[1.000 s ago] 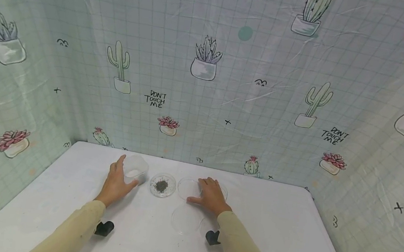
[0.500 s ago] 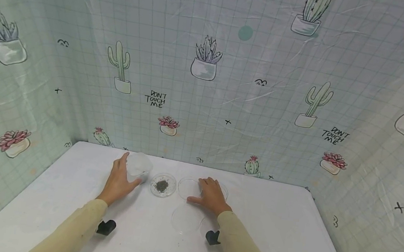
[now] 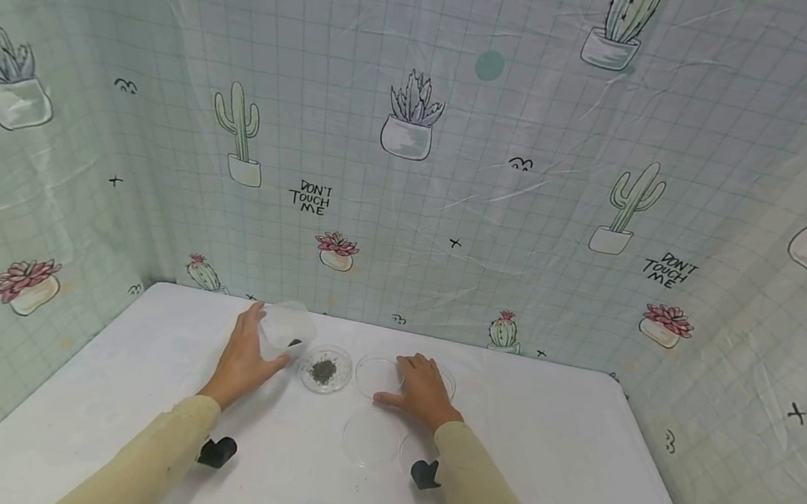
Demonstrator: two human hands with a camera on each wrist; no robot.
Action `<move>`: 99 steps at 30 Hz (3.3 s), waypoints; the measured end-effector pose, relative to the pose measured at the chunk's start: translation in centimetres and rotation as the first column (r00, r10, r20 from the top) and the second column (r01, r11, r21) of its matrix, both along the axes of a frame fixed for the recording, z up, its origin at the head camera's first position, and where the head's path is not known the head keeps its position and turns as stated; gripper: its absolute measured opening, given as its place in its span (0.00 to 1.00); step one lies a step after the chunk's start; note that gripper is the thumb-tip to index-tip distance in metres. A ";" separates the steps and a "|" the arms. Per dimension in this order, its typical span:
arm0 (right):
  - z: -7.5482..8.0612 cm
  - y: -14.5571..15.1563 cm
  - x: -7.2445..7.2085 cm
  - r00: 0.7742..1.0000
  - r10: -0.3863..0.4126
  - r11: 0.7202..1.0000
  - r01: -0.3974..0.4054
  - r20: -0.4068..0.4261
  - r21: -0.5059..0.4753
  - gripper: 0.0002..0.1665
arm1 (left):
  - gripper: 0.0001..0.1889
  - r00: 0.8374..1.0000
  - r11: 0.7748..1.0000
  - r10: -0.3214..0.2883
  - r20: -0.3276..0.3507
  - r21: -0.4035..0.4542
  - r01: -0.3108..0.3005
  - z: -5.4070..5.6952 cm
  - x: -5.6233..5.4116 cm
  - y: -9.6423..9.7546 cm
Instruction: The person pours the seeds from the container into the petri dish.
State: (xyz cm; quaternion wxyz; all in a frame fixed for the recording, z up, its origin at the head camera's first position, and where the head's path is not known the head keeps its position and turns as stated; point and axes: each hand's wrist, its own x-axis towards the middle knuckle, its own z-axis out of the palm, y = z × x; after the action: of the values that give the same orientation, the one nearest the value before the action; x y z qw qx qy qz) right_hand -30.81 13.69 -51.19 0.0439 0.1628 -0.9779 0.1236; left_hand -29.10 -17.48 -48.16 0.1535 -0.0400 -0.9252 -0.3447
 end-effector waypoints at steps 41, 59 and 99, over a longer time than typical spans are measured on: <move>-0.1 0.0 0.2 1.000 0.006 1.000 -0.007 -0.017 -0.018 0.52 | 0.54 0.988 0.990 -0.123 -0.097 -0.083 0.115 0.1 -0.4 3.3; -0.4 0.0 0.2 1.000 0.000 1.000 0.000 -0.015 -0.022 0.52 | 0.54 0.964 0.976 -0.186 -0.191 -0.147 0.159 0.3 -0.5 4.5; -0.5 0.3 -0.1 0.999 0.027 0.999 -0.029 -0.039 -0.028 0.51 | 0.53 0.909 0.919 -0.319 -0.268 -0.322 0.227 1.4 -1.4 6.4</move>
State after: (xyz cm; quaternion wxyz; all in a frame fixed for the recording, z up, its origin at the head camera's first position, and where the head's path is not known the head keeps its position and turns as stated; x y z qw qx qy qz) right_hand -30.87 13.95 -51.72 0.0636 0.1782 -0.9726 0.1349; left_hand -30.49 -11.05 -46.80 0.2414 -0.2463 -0.9135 -0.2159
